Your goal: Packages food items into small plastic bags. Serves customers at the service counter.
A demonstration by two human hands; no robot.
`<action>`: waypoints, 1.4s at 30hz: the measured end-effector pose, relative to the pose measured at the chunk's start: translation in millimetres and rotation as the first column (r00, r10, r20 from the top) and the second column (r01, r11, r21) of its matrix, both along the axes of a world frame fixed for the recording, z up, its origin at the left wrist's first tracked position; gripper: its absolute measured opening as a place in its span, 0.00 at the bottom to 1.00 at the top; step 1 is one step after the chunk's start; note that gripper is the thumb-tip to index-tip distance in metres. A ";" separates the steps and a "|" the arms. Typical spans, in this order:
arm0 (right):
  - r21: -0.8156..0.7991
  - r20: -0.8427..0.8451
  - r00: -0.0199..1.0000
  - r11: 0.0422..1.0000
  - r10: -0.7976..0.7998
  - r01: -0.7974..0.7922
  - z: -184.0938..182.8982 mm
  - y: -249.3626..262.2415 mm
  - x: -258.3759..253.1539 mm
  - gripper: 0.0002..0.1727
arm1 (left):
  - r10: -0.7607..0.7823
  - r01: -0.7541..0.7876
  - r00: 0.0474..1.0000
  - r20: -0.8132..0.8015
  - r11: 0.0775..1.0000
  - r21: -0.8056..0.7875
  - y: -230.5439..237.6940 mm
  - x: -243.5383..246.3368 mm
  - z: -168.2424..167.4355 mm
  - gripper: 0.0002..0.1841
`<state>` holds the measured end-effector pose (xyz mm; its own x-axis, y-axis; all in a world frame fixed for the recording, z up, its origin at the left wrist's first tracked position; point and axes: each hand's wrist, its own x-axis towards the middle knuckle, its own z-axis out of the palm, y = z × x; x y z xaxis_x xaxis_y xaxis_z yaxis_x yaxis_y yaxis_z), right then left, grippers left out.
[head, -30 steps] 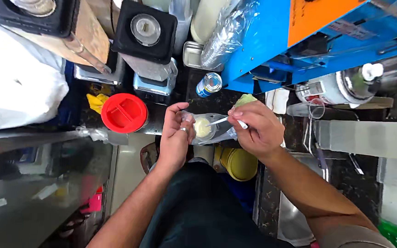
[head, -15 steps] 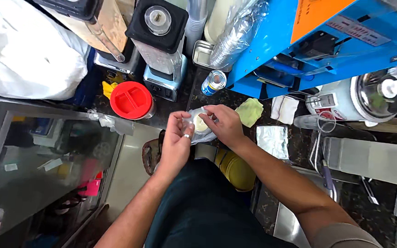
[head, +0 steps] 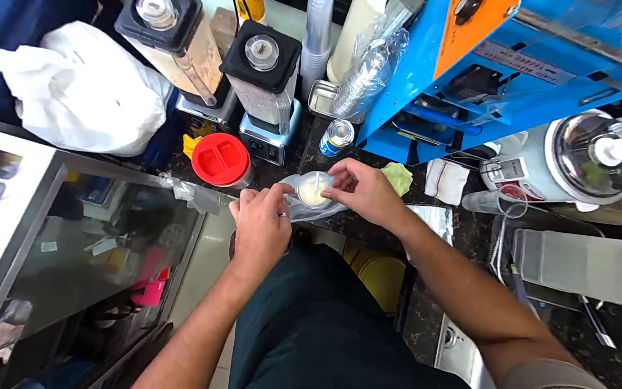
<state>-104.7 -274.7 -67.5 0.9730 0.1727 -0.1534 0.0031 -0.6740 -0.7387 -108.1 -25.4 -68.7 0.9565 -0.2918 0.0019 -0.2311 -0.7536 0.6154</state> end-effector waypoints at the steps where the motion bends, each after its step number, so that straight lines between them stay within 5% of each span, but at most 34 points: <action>1: -0.101 0.080 0.984 0.983 0.160 -0.151 5.9 -10.0 -3.8 0.26 | -0.027 0.027 0.998 -0.048 1.000 -0.009 4.4 4.1 4.0 0.17; 3: -0.433 0.083 0.885 0.816 0.459 -0.383 10.3 -26.4 -6.6 0.26 | -0.091 0.089 0.961 -0.262 0.996 -0.019 13.2 18.9 15.7 0.17; 5: -0.625 0.015 0.803 0.632 0.596 -0.457 5.3 -35.6 -10.5 0.14 | -0.153 0.163 0.888 -0.433 0.987 -0.014 17.0 32.2 23.1 0.16; 7: -0.676 0.032 0.736 0.557 0.676 -0.482 6.1 -40.1 -11.1 0.06 | -0.235 0.314 0.899 -0.370 0.934 0.171 12.0 38.1 32.7 0.35; 9: -0.657 0.063 0.688 0.550 0.723 -0.516 13.5 -38.0 -10.9 0.13 | -0.296 0.385 0.922 -0.249 0.760 0.523 0.5 34.7 36.0 0.50; 10: -0.635 0.067 0.680 0.557 0.730 -0.536 17.1 -35.3 -10.9 0.17 | -0.296 0.383 0.923 -0.246 0.641 0.665 -6.6 33.4 34.3 0.46; 12: -0.542 0.031 0.700 0.600 0.713 -0.588 24.4 -26.3 -7.7 0.22 | -0.256 0.402 0.914 -0.314 0.484 0.777 -16.6 37.4 28.1 0.20; 14: -0.369 -0.110 0.732 0.656 0.672 -0.658 35.7 -12.4 1.2 0.21 | -0.150 0.412 0.904 -0.401 0.559 0.720 -22.9 52.1 23.4 0.07; 16: -0.197 -0.234 0.722 0.695 0.652 -0.692 44.9 4.2 12.7 0.16 | -0.055 0.333 0.863 -0.502 0.810 0.483 -24.0 71.3 14.9 0.18; 18: -0.129 -0.302 0.685 0.684 0.662 -0.718 50.4 21.0 27.6 0.11 | -0.047 0.114 0.767 -0.640 0.991 0.064 -21.9 75.7 1.1 0.24; 19: -0.142 -0.305 0.671 0.664 0.676 -0.734 51.6 28.4 36.1 0.10 | -0.084 -0.060 0.691 -0.718 0.983 -0.172 -21.9 65.9 -4.3 0.25; 21: -0.212 -0.265 0.660 0.625 0.703 -0.751 49.3 40.0 57.3 0.10 | -0.251 -0.406 0.520 -0.817 0.768 -0.495 -22.8 43.2 -18.3 0.30; 23: -0.255 -0.220 0.662 0.613 0.716 -0.748 40.1 46.1 79.9 0.09 | -0.391 -0.554 0.440 -0.808 0.591 -0.587 -23.2 28.7 -34.8 0.39; 25: -0.201 -0.254 0.646 0.614 0.720 -0.764 25.3 46.5 103.2 0.09 | -0.500 -0.586 0.456 -0.736 0.454 -0.671 -22.3 17.6 -50.8 0.33; 27: -0.057 -0.344 0.619 0.643 0.705 -0.764 11.2 44.6 121.0 0.09 | -0.452 -0.553 0.541 -0.710 0.445 -0.704 -26.4 9.1 -59.5 0.17; 30: 0.081 -0.489 0.554 0.668 0.674 -0.740 -6.6 42.6 130.2 0.11 | -0.012 -0.426 0.753 -0.658 0.753 -0.502 -42.4 0.4 -52.4 0.07; 32: 0.030 -0.519 0.543 0.649 0.660 -0.760 -13.7 46.2 130.2 0.10 | 0.250 -0.363 0.862 -0.442 0.912 -0.193 -50.4 -4.9 -43.6 0.13; 33: -0.008 -0.523 0.546 0.636 0.654 -0.771 -15.7 49.1 129.5 0.10 | 0.278 -0.317 0.904 -0.325 0.946 -0.072 -52.7 -7.1 -41.2 0.18; 36: -0.108 -0.548 0.549 0.598 0.631 -0.794 -13.5 54.9 129.5 0.12 | 0.164 -0.149 0.982 -0.093 0.977 0.152 -57.1 -7.6 -45.6 0.11; 39: -0.186 -0.446 0.601 0.588 0.664 -0.787 -17.2 49.7 129.1 0.13 | 0.065 -0.057 0.982 -0.180 0.997 0.047 -52.2 -1.2 -43.3 0.10; 41: -0.241 -0.274 0.717 0.675 0.641 -0.697 -6.4 39.0 121.7 0.13 | 0.064 -0.183 0.884 -0.464 0.959 -0.215 -45.2 5.7 -42.7 0.11; 42: -0.247 -0.176 0.788 0.749 0.589 -0.615 4.6 32.3 112.3 0.13 | 0.031 -0.326 0.788 -0.614 0.868 -0.375 -42.1 6.8 -46.8 0.11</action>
<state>7.7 -242.5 -62.9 0.6630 0.6562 -0.3603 0.4268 -0.7268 -0.5381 -101.3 -67.5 -115.4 0.8503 -0.2229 -0.4768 0.3846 -0.3555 0.8519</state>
